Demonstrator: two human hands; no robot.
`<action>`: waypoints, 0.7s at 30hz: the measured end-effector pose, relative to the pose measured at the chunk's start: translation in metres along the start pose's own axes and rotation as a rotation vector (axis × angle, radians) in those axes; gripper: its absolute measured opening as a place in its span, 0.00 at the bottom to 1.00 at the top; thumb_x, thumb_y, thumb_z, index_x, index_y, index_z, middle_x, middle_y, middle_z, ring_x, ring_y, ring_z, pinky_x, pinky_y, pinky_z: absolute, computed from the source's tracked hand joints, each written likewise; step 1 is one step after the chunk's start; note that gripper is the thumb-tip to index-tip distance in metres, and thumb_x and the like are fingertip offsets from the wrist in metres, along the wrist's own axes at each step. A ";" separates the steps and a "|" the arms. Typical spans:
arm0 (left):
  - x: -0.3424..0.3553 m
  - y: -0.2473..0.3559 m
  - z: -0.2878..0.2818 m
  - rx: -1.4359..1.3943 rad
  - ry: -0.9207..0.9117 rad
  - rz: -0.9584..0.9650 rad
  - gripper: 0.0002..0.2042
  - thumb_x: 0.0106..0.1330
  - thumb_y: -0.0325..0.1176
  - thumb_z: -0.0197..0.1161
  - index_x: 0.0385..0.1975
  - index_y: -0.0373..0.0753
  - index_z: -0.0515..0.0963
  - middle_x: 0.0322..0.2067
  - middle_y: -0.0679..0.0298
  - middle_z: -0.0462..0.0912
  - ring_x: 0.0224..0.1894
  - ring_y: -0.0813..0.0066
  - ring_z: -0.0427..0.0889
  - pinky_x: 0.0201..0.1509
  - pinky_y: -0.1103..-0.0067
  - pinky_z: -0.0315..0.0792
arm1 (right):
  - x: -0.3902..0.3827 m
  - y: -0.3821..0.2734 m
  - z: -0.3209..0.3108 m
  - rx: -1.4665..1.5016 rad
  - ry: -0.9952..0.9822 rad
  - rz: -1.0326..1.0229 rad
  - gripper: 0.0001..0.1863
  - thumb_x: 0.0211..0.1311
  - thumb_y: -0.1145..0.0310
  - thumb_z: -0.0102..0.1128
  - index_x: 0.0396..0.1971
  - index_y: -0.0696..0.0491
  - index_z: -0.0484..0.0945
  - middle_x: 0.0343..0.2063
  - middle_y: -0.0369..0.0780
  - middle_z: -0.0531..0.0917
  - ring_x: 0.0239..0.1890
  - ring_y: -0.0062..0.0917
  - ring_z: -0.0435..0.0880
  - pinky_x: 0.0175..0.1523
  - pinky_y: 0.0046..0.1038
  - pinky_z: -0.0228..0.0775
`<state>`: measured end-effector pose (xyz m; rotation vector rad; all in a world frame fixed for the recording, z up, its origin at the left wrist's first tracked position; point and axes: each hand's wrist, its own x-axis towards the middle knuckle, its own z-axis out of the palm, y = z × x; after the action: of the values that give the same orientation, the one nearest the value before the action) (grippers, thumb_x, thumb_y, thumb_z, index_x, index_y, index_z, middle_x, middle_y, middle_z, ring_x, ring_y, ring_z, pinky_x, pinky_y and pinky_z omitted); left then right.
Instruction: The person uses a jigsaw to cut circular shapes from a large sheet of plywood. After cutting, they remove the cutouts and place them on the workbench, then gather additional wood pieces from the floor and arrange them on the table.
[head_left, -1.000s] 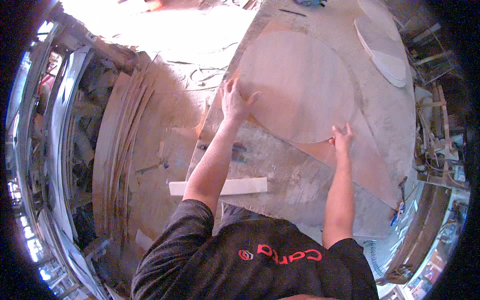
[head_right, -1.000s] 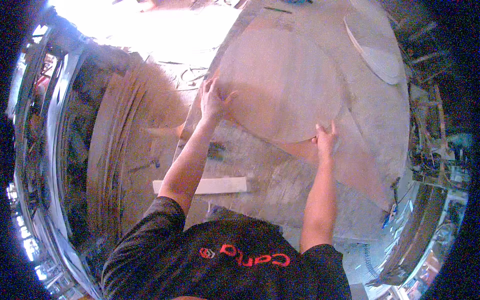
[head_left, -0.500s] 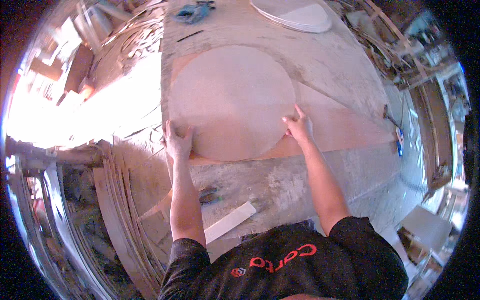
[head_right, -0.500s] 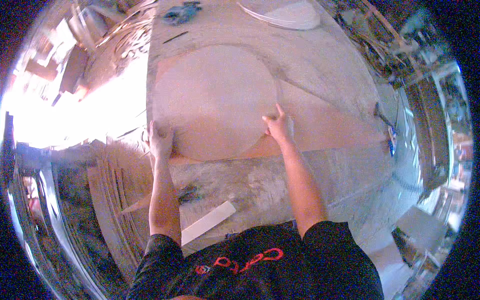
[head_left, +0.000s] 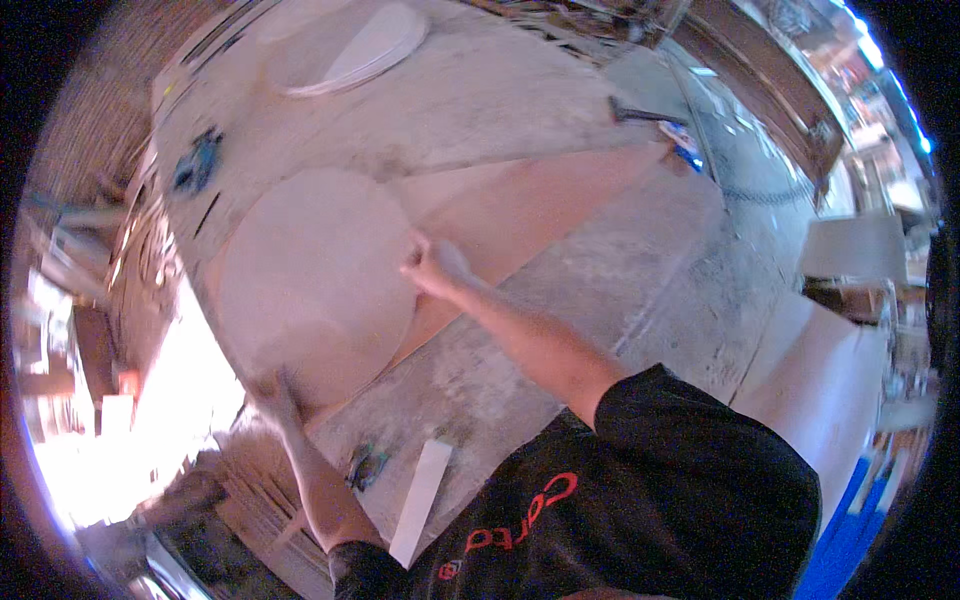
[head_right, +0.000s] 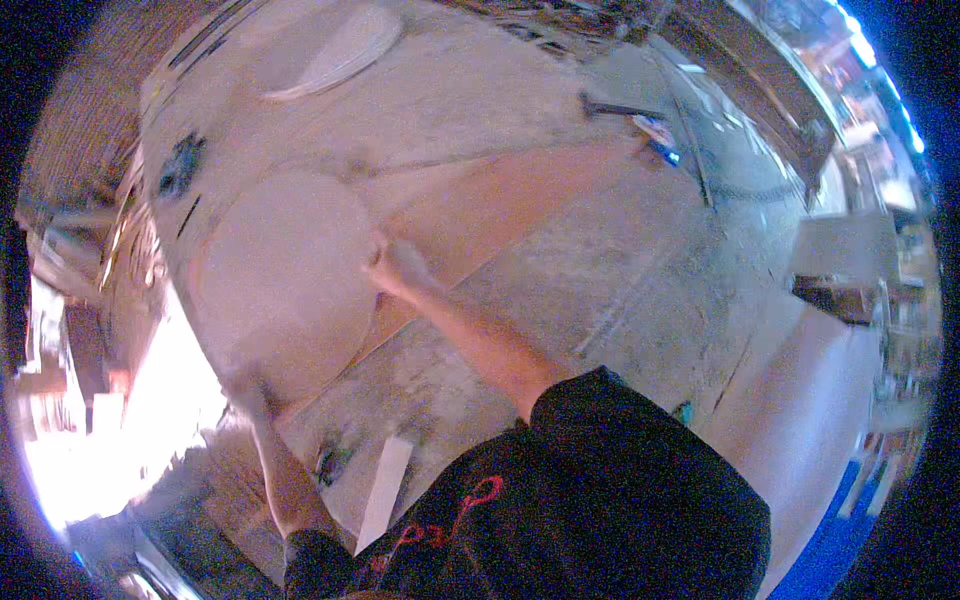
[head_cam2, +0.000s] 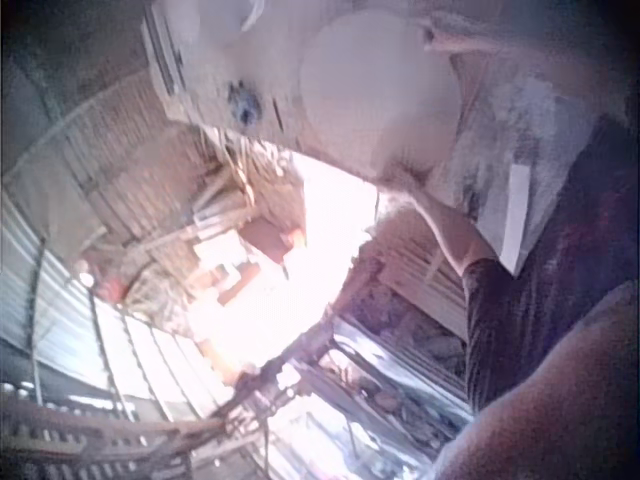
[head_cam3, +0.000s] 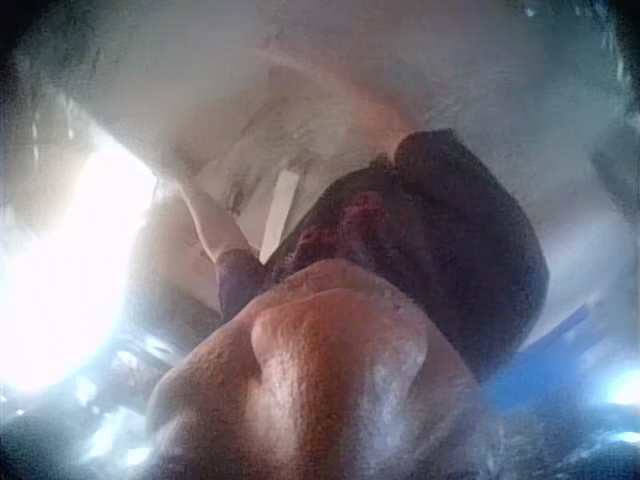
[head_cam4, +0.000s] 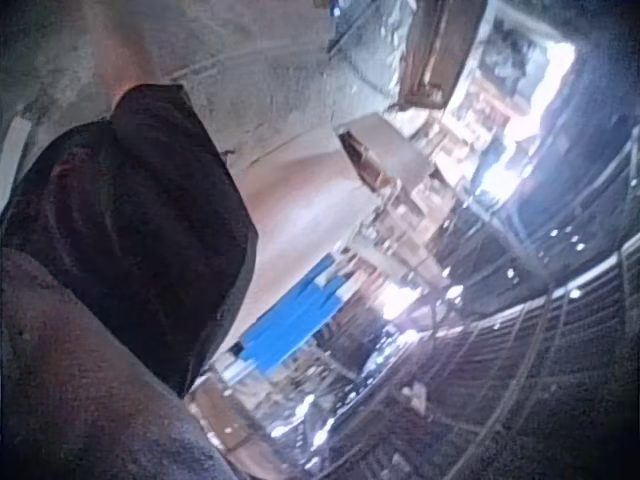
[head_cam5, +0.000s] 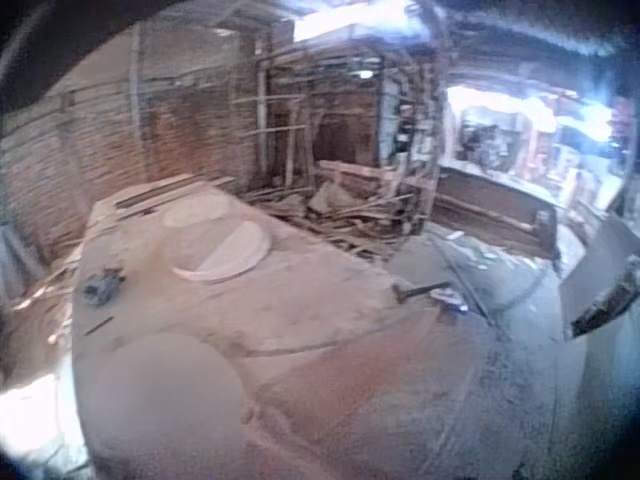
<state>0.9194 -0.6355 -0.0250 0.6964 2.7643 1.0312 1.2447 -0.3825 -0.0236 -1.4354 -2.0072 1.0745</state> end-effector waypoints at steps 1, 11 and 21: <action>-0.008 0.017 0.000 0.133 0.055 -0.008 0.43 0.56 0.49 0.73 0.66 0.34 0.61 0.62 0.43 0.65 0.65 0.45 0.65 0.67 0.58 0.63 | -0.007 0.008 -0.016 0.051 0.010 0.010 0.34 0.54 0.57 0.68 0.61 0.53 0.70 0.42 0.50 0.83 0.38 0.40 0.85 0.42 0.37 0.79; -0.152 0.061 0.012 0.304 0.511 0.403 0.34 0.62 0.39 0.69 0.66 0.38 0.62 0.68 0.53 0.60 0.68 0.55 0.61 0.69 0.58 0.61 | -0.041 0.241 -0.236 0.196 0.596 -0.022 0.13 0.63 0.70 0.61 0.45 0.58 0.79 0.26 0.36 0.80 0.27 0.21 0.75 0.34 0.28 0.69; -0.407 0.103 0.002 0.454 0.365 0.111 0.26 0.55 0.36 0.69 0.55 0.41 0.74 0.51 0.56 0.76 0.54 0.56 0.73 0.62 0.57 0.62 | -0.031 0.268 -0.317 -0.573 0.414 -0.482 0.23 0.57 0.65 0.66 0.52 0.56 0.75 0.43 0.49 0.77 0.48 0.42 0.73 0.57 0.44 0.63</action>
<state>1.3212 -0.7511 0.0170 0.7854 3.3653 0.5899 1.6426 -0.2633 -0.0459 -1.1788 -2.2513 -0.0118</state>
